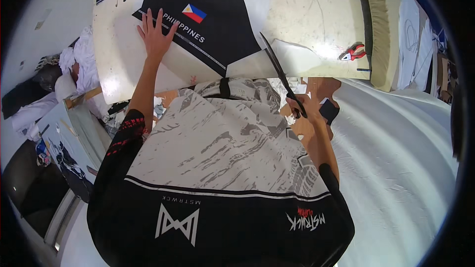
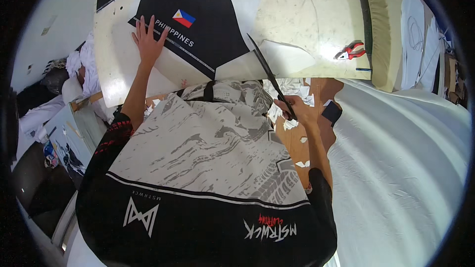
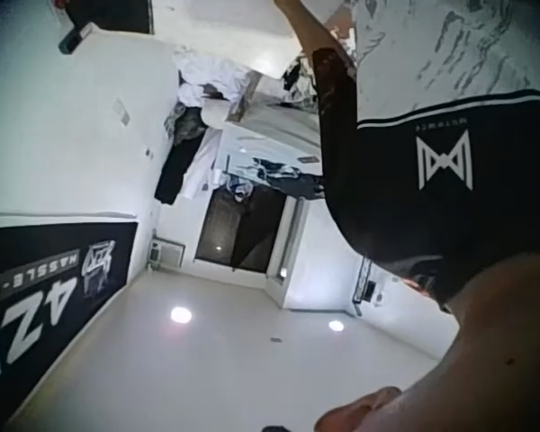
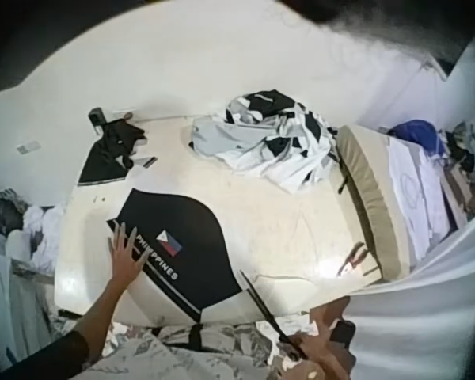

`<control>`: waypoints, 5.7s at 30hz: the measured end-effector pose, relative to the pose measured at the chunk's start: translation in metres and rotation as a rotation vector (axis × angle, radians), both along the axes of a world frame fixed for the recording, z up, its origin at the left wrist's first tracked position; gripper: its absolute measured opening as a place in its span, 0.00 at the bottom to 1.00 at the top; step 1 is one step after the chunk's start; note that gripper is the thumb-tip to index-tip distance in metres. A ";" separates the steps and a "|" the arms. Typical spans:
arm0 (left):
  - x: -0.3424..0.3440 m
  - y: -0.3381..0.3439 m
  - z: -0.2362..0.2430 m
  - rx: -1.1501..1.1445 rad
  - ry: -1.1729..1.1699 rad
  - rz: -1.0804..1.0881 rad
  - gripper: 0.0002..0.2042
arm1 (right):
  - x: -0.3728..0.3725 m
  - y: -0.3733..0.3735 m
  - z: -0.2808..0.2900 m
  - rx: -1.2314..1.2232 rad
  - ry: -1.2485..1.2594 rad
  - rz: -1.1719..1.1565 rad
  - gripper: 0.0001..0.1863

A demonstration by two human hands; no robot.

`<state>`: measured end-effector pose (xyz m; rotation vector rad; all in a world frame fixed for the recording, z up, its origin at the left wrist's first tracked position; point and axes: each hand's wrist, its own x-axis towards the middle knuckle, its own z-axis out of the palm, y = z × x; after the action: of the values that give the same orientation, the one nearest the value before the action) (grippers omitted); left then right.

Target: Cutting out clothing patterns from large sheets of fabric using scissors.

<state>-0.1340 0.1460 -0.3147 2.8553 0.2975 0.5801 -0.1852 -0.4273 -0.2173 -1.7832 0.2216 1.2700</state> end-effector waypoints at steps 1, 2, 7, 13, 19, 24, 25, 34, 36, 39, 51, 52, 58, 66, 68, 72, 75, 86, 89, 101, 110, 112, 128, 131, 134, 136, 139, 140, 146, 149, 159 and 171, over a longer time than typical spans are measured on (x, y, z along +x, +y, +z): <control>-0.001 -0.001 0.000 -0.007 0.010 0.005 0.37 | 0.003 0.003 0.002 0.010 -0.003 0.011 0.23; -0.003 -0.003 0.000 -0.009 0.016 0.007 0.37 | 0.005 0.006 0.004 0.020 -0.005 0.021 0.23; -0.002 -0.003 -0.001 -0.034 -0.004 -0.005 0.36 | 0.008 0.013 0.006 0.009 0.002 0.040 0.22; -0.002 -0.007 0.000 -0.034 -0.004 -0.010 0.35 | 0.005 0.016 0.005 0.049 0.002 -0.017 0.24; -0.002 -0.011 -0.004 -0.035 -0.005 -0.010 0.35 | 0.007 0.009 0.002 0.024 -0.007 0.008 0.23; -0.002 -0.014 -0.007 -0.034 -0.005 -0.016 0.35 | 0.009 0.008 0.004 0.015 -0.001 0.007 0.25; -0.002 -0.014 -0.008 -0.031 -0.004 -0.015 0.35 | 0.011 0.010 0.009 0.013 -0.004 0.005 0.26; 0.001 -0.015 -0.014 -0.056 0.005 -0.036 0.36 | -0.015 0.010 0.003 -0.036 0.014 -0.144 0.24; 0.002 -0.017 -0.015 -0.058 0.012 -0.040 0.36 | -0.022 0.016 0.011 -0.048 0.029 -0.182 0.24; 0.002 -0.019 -0.016 -0.056 0.011 -0.047 0.37 | -0.022 0.031 0.033 -0.070 -0.002 -0.208 0.24; 0.007 -0.033 -0.014 -0.048 0.015 -0.057 0.36 | -0.024 0.025 0.020 -0.045 -0.007 -0.250 0.24; 0.007 -0.034 -0.013 -0.046 0.017 -0.057 0.36 | -0.022 0.025 0.019 -0.045 -0.024 -0.244 0.24; 0.006 -0.041 -0.012 -0.040 0.007 -0.063 0.35 | -0.018 0.041 0.025 -0.126 -0.039 -0.211 0.25; 0.015 -0.049 -0.012 -0.064 0.016 -0.074 0.36 | -0.041 0.033 -0.003 -0.038 0.012 -0.383 0.25; 0.016 -0.052 -0.012 -0.061 0.029 -0.078 0.36 | -0.041 0.032 -0.003 -0.069 -0.023 -0.363 0.24; 0.016 -0.061 -0.011 -0.063 0.044 -0.068 0.36 | -0.036 0.023 0.002 -0.030 -0.001 -0.357 0.24; 0.017 -0.067 -0.012 -0.057 0.036 -0.072 0.37 | -0.025 0.027 0.006 0.021 -0.006 -0.344 0.24; 0.014 -0.075 -0.008 -0.047 0.013 -0.086 0.37 | -0.028 0.038 0.006 -0.061 0.004 -0.371 0.26; 0.013 -0.074 -0.005 -0.083 0.043 -0.081 0.36 | -0.022 0.046 0.013 -0.024 -0.009 -0.395 0.27; 0.013 -0.078 -0.002 -0.067 0.050 -0.072 0.37 | -0.007 0.075 0.008 -0.031 -0.006 -0.503 0.26; 0.013 -0.081 0.001 -0.079 0.025 -0.078 0.36 | -0.002 0.070 0.014 -0.009 -0.031 -0.446 0.28; 0.012 -0.081 0.001 -0.086 0.035 -0.076 0.37 | 0.005 0.070 0.012 0.029 -0.048 -0.442 0.27; 0.009 -0.085 0.010 -0.092 0.053 -0.053 0.37 | 0.031 0.065 0.015 0.044 -0.046 -0.427 0.27; 0.007 -0.085 0.012 -0.103 0.053 -0.061 0.36 | 0.049 0.068 0.020 0.020 -0.029 -0.336 0.27; 0.007 -0.084 0.011 -0.110 0.059 -0.052 0.37 | 0.063 0.074 0.024 0.038 -0.051 -0.359 0.28; 0.005 -0.086 0.012 -0.122 0.064 -0.050 0.37 | 0.070 0.076 0.029 0.011 -0.043 -0.337 0.28; 0.005 -0.088 0.013 -0.115 0.047 -0.052 0.37 | 0.074 0.075 0.031 -0.024 -0.061 -0.318 0.28; 0.006 -0.088 0.014 -0.116 0.048 -0.046 0.37 | 0.074 0.074 0.032 -0.030 -0.087 -0.322 0.28; 0.000 -0.091 0.021 -0.120 0.023 -0.039 0.38 | 0.082 0.057 0.041 -0.015 -0.060 -0.257 0.27; -0.003 -0.090 0.024 -0.128 -0.005 -0.036 0.39 | 0.100 0.059 0.053 -0.035 -0.070 -0.188 0.26; -0.005 -0.085 0.035 -0.145 0.009 -0.033 0.41 | 0.128 0.057 0.072 -0.153 -0.113 -0.076 0.26; -0.015 -0.068 0.047 -0.171 0.066 -0.027 0.40 | 0.160 0.087 0.081 -0.138 -0.065 -0.005 0.27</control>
<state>-0.1486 0.0776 -0.2675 2.7122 0.3038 0.4343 -0.0256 -0.3403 -0.1360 -1.9364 0.2830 1.2159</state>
